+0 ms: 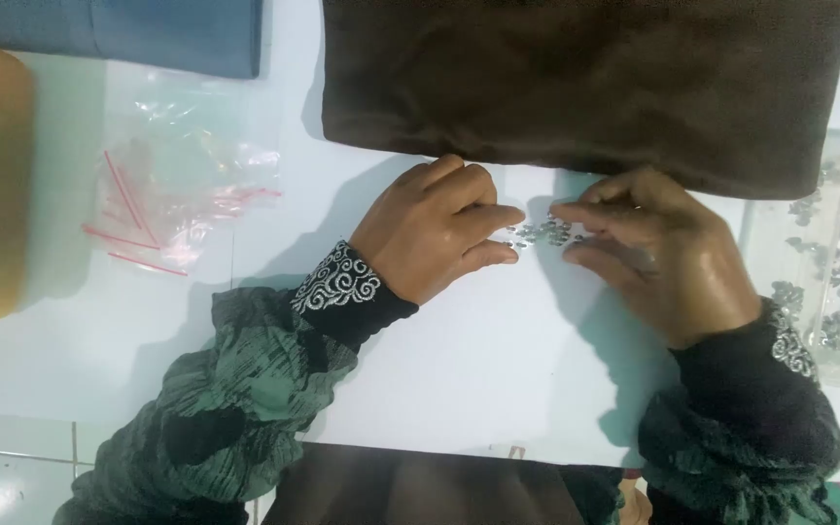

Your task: The person picks up metal garment trims from a plastic tray and a small plastic bag, then arranges them into a decorative line on the surface of a brown fabric garment.

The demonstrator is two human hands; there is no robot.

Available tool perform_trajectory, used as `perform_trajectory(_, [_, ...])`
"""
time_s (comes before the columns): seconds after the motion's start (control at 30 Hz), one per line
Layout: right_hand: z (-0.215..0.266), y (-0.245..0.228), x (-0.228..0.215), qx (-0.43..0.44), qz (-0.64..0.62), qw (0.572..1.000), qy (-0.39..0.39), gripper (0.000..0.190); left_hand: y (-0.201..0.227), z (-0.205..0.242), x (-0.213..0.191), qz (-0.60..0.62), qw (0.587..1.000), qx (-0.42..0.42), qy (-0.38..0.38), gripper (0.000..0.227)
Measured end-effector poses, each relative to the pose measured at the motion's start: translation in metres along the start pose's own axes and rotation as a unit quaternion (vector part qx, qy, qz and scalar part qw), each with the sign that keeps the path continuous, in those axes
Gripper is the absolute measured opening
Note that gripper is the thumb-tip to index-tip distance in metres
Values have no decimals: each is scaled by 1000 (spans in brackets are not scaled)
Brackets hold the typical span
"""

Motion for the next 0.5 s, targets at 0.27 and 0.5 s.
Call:
perform_trajectory(0.27, [-1,3,8,-24,6,1000,1,35,-1,-1,-2,-8,1000,-5,0,30])
perform_trajectory(0.5, [-2,1,3,8,6,1000,-1,45,1,-1,-3,-13,1000,5,3,31])
Point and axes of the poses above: each hand's wrist, its own z-axis away from the middle knuckle, its own x-axis out of the palm, y = z × x, the point moved 6 cm from there along -z, towards the middle knuckle, and after that the axes turned 9 degrees about -x, right-handed, at the moved point
